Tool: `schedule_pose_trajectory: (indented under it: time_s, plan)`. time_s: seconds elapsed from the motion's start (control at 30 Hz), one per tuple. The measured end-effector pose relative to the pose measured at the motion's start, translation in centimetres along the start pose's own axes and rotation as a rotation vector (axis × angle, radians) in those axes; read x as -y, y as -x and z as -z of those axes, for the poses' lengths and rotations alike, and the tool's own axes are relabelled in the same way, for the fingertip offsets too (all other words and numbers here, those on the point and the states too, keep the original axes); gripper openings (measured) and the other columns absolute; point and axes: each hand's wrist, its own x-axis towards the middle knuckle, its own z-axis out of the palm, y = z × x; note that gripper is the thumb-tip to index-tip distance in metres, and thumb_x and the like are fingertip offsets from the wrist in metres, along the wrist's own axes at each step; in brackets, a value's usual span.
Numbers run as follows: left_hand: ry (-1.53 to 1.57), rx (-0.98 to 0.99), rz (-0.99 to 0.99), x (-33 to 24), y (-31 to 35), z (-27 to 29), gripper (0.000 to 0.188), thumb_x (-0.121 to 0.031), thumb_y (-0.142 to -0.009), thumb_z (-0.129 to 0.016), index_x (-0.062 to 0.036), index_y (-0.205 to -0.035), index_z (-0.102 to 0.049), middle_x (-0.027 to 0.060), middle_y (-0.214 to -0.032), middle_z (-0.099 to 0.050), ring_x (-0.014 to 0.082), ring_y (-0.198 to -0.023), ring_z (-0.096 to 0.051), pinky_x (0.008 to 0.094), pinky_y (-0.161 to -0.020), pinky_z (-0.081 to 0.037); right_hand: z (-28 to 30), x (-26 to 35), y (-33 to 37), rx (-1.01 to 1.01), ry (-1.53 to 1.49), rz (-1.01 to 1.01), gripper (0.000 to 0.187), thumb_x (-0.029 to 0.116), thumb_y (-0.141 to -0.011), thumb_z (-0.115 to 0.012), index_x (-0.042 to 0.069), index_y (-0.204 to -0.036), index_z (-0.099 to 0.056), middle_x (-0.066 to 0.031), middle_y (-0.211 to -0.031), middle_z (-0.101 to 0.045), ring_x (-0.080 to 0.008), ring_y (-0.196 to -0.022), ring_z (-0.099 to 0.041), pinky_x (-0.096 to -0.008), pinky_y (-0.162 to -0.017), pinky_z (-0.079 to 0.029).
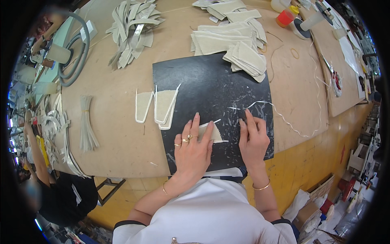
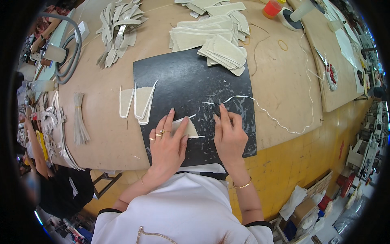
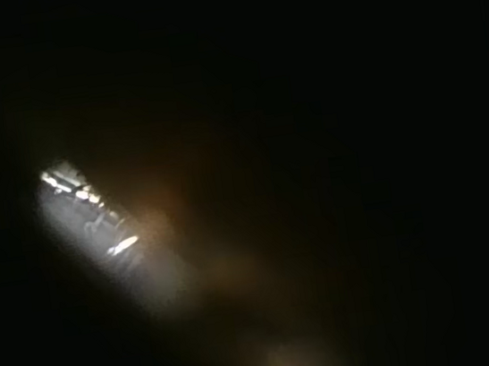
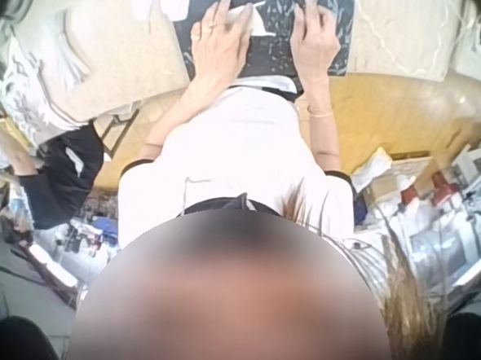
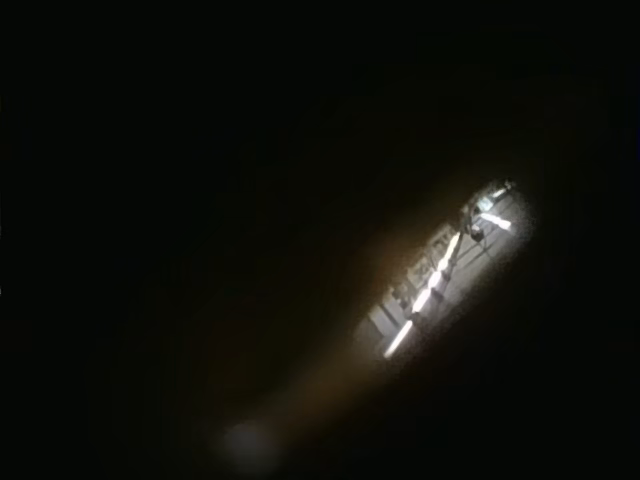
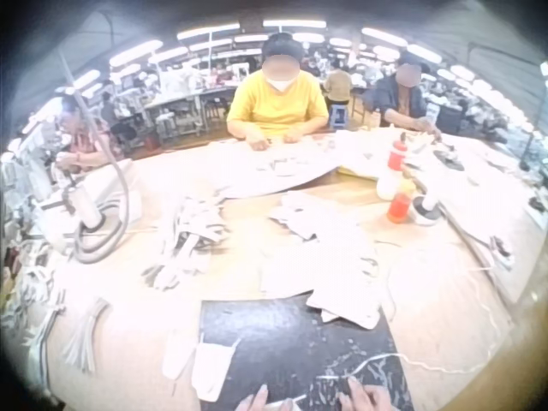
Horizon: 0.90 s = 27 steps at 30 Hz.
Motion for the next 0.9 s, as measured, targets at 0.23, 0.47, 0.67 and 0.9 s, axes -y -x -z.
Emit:
schedule_pose_trajectory:
  time_s: [0.23, 0.47, 0.67, 0.9]
  plan:
    - [0.208, 0.101, 0.187, 1.2, 0.0, 2.0, 0.052, -0.023, -0.085, -0.074, -0.0110, -0.133, -0.057, 0.0103, -0.101, -0.058, 0.0270, -0.091, -0.056, 0.0409, -0.085, -0.038, 1.1, -0.6, -0.2, -0.068, -0.106, -0.052, 0.035, 0.020, -0.088, -0.076, 0.005, -0.119, -0.069, -0.0084, -0.095, -0.063, -0.0189, -0.077, -0.067, -0.0291, -0.064, -0.054]
    - [0.767, 0.001, 0.396, 4.9, -0.3, 4.1, 0.076, -0.011, -0.077, -0.083, -0.0089, -0.143, -0.047, -0.0004, -0.080, -0.054, 0.0122, -0.077, -0.055, 0.0261, -0.073, -0.042, 2.0, 0.0, -2.8, -0.034, -0.181, -0.052, 0.043, 0.021, -0.085, -0.079, 0.002, -0.120, -0.065, -0.0113, -0.096, -0.063, -0.0222, -0.078, -0.065, -0.0303, -0.068, -0.054]
    - [0.054, -0.647, 0.286, 10.4, -4.4, 8.0, 0.058, -0.006, -0.080, -0.076, -0.0073, -0.134, -0.055, 0.0076, -0.098, -0.066, 0.0216, -0.094, -0.063, 0.0360, -0.087, -0.047, 3.3, -0.2, -4.9, 0.094, -0.110, -0.244, 0.030, 0.018, -0.080, -0.081, 0.005, -0.105, -0.070, -0.0073, -0.089, -0.065, -0.0187, -0.069, -0.062, -0.0292, -0.063, -0.050]
    - [0.241, -0.379, -0.408, 3.9, -13.5, 5.0, 0.026, -0.009, -0.084, -0.073, -0.0069, -0.109, -0.068, 0.0100, -0.115, -0.067, 0.0297, -0.105, -0.064, 0.0398, -0.091, -0.049, 2.8, -1.8, -8.3, -0.062, -0.124, -0.009, 0.019, 0.014, -0.085, -0.073, 0.012, -0.104, -0.072, -0.0076, -0.092, -0.062, -0.0261, -0.071, -0.064, -0.0374, -0.062, -0.049]
